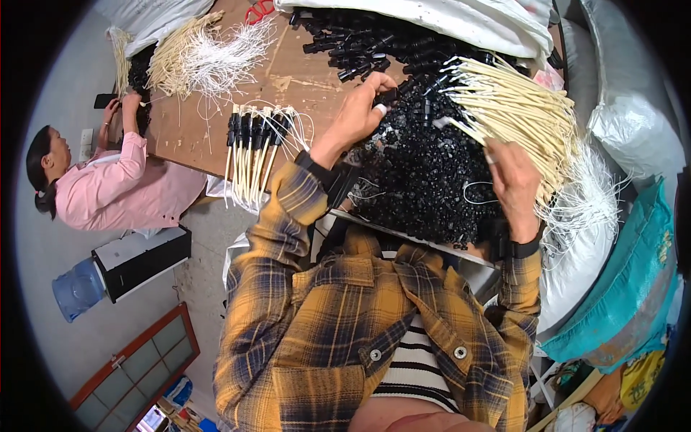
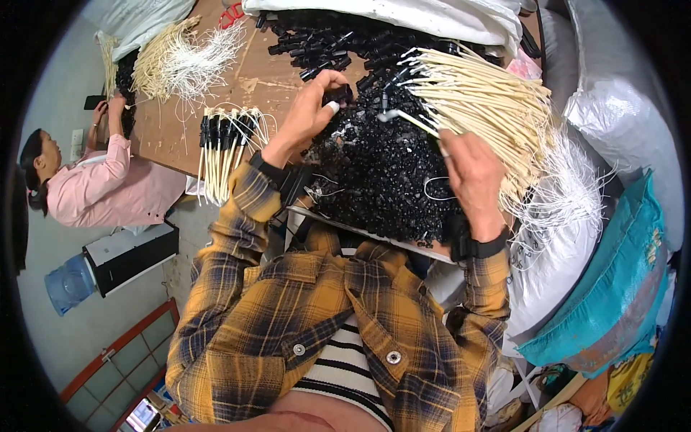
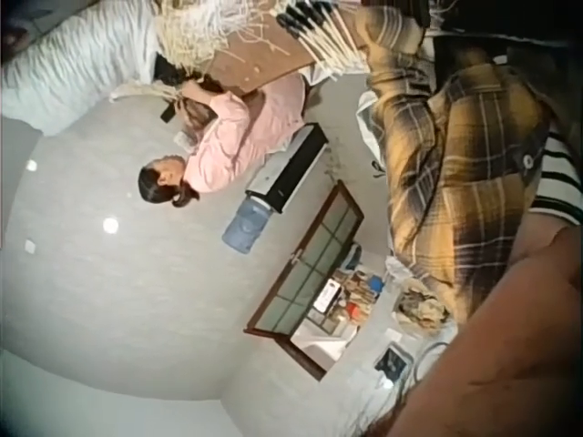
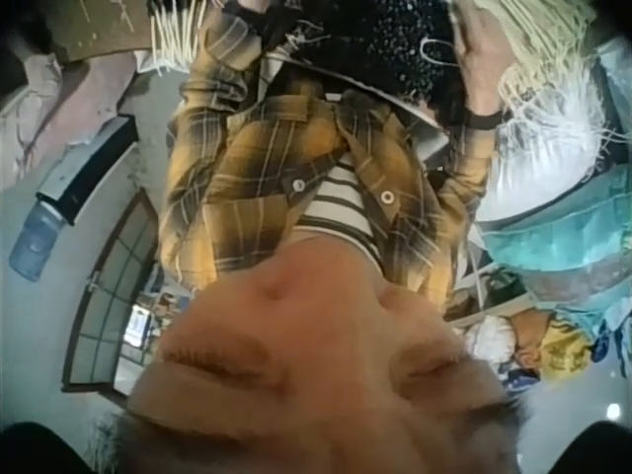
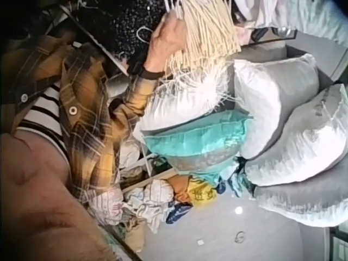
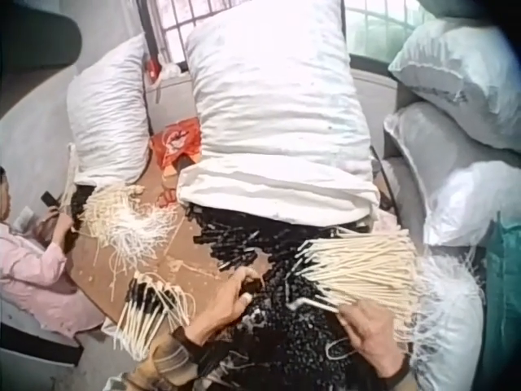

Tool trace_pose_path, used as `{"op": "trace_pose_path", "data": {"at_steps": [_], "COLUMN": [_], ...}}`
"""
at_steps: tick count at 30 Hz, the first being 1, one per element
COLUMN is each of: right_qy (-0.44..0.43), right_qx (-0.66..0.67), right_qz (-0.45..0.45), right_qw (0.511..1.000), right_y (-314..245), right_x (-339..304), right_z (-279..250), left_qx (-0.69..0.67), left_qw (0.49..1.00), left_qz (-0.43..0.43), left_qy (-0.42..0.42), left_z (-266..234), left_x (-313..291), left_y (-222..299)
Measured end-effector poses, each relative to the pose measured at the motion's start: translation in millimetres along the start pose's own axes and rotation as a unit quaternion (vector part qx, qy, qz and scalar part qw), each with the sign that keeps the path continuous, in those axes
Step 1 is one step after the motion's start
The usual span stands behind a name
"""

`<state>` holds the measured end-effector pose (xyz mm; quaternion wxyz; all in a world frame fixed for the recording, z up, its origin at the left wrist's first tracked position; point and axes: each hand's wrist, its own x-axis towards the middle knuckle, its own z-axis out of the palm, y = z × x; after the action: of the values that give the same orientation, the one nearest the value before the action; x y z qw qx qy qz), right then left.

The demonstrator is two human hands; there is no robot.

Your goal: The person assembles components by hand, picking up a black plastic piece and a white corded stick, threading the cord through the plastic piece, and sliding it into place.

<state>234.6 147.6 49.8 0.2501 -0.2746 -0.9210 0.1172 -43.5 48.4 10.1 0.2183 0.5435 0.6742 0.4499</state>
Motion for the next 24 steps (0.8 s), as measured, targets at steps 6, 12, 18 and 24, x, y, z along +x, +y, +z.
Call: {"op": "trace_pose_path", "data": {"at_steps": [6,12,18,24], "right_qy": [-0.012,-0.029,-0.021,0.01], "right_qx": [0.167,0.167,0.093,0.106], "right_qz": [0.045,0.038,0.046,0.066], "right_qw": [0.985,0.985,0.994,0.992], "right_y": [-36,-61,-53,-58], "right_x": [-1,-6,-11,-19], "right_z": [28,33,32,49], "left_qx": [-0.008,0.01,0.035,0.083], "left_qw": [0.996,0.988,0.99,0.984], "left_qz": [0.08,0.138,0.124,0.141], "left_qy": [-0.049,-0.062,-0.057,-0.064], "left_z": [9,15,10,8], "left_x": [-21,-29,-33,-36], "left_y": [10,24,10,8]}}
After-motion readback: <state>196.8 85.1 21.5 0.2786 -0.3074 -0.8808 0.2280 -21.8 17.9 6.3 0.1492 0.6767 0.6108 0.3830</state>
